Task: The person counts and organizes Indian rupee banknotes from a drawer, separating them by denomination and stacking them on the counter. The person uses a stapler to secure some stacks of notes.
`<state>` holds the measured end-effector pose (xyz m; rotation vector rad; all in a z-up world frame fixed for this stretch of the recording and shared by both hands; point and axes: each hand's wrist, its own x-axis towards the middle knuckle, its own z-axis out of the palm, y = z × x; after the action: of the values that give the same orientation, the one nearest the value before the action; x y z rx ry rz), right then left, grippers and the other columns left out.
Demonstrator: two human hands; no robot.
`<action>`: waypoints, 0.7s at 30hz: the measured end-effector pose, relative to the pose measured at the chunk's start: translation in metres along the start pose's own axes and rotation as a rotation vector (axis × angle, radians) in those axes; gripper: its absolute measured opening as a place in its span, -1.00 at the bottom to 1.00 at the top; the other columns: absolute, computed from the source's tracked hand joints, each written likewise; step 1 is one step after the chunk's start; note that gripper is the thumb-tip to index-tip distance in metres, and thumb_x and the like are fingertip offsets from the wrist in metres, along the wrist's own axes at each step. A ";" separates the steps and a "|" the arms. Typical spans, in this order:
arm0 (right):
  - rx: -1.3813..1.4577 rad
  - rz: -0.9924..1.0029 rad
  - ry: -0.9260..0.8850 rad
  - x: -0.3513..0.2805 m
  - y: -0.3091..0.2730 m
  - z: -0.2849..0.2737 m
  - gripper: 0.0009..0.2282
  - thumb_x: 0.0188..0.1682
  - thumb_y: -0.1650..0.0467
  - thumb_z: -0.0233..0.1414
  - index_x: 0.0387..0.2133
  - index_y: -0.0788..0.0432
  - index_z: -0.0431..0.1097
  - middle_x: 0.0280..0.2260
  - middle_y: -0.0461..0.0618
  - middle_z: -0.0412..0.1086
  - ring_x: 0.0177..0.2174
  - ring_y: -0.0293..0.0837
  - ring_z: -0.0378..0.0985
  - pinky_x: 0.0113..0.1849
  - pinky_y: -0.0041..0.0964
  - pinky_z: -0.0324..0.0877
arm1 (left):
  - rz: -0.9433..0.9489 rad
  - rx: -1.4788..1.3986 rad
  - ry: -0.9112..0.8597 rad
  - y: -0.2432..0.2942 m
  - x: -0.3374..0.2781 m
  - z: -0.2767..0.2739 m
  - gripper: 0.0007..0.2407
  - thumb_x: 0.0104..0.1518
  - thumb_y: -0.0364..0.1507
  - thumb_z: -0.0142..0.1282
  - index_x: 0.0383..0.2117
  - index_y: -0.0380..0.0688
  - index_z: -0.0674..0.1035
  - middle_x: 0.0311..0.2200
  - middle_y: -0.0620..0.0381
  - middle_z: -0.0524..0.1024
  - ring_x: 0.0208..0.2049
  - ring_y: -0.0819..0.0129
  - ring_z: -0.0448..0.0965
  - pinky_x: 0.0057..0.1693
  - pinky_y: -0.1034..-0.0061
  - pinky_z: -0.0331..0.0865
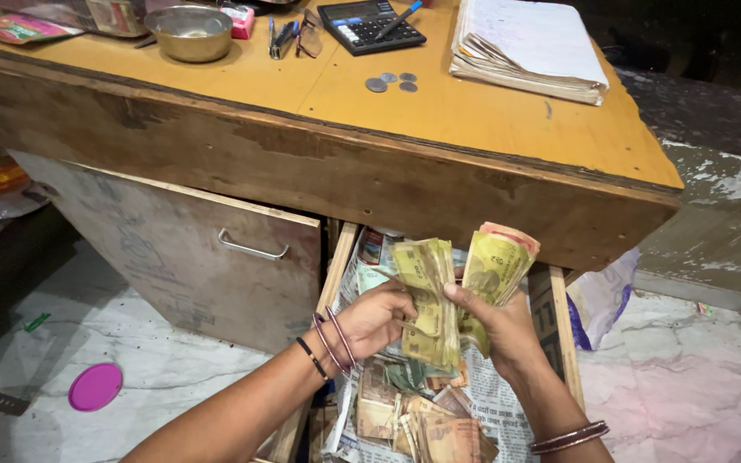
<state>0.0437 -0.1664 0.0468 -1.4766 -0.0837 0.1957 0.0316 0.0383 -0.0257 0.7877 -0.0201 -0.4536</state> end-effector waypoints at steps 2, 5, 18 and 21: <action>-0.011 -0.006 -0.006 0.001 0.001 0.001 -0.59 -0.25 0.42 0.32 -0.12 0.30 0.44 -0.24 0.06 0.54 -0.25 -0.15 0.61 -0.19 -0.27 0.50 | -0.010 -0.048 -0.092 -0.001 0.000 0.000 -0.72 0.09 -0.66 -0.06 -0.04 -0.34 0.50 -0.20 0.04 0.57 -0.21 0.34 0.60 0.01 0.34 0.54; 0.014 0.011 -0.006 0.000 0.001 0.002 -0.60 -0.26 0.42 0.31 -0.13 0.29 0.44 -0.25 0.06 0.54 -0.26 -0.13 0.61 -0.20 -0.24 0.51 | -0.034 -0.093 -0.153 0.002 -0.003 0.002 -0.74 0.16 -0.61 -0.03 -0.02 -0.39 0.49 -0.15 -0.03 0.57 -0.16 0.30 0.61 0.07 0.31 0.53; 0.096 0.074 -0.003 0.000 -0.001 0.003 -0.63 -0.25 0.43 0.27 -0.14 0.27 0.44 -0.26 0.04 0.55 -0.28 -0.13 0.63 -0.24 -0.22 0.54 | -0.025 -0.148 -0.082 0.003 -0.009 0.010 -0.74 0.24 -0.57 -0.05 0.06 -0.19 0.46 0.00 0.09 0.54 0.03 0.28 0.58 0.20 0.28 0.46; 0.054 0.074 -0.007 0.001 0.002 0.004 -0.64 -0.21 0.43 0.28 -0.14 0.31 0.44 -0.26 0.06 0.54 -0.27 -0.12 0.60 -0.23 -0.21 0.51 | -0.051 -0.121 -0.060 -0.002 -0.006 0.002 -0.73 0.23 -0.60 -0.04 0.07 -0.24 0.46 -0.01 0.06 0.53 0.01 0.27 0.57 0.19 0.28 0.47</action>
<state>0.0438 -0.1619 0.0455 -1.4264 -0.0293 0.2608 0.0251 0.0382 -0.0247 0.6571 -0.0280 -0.5219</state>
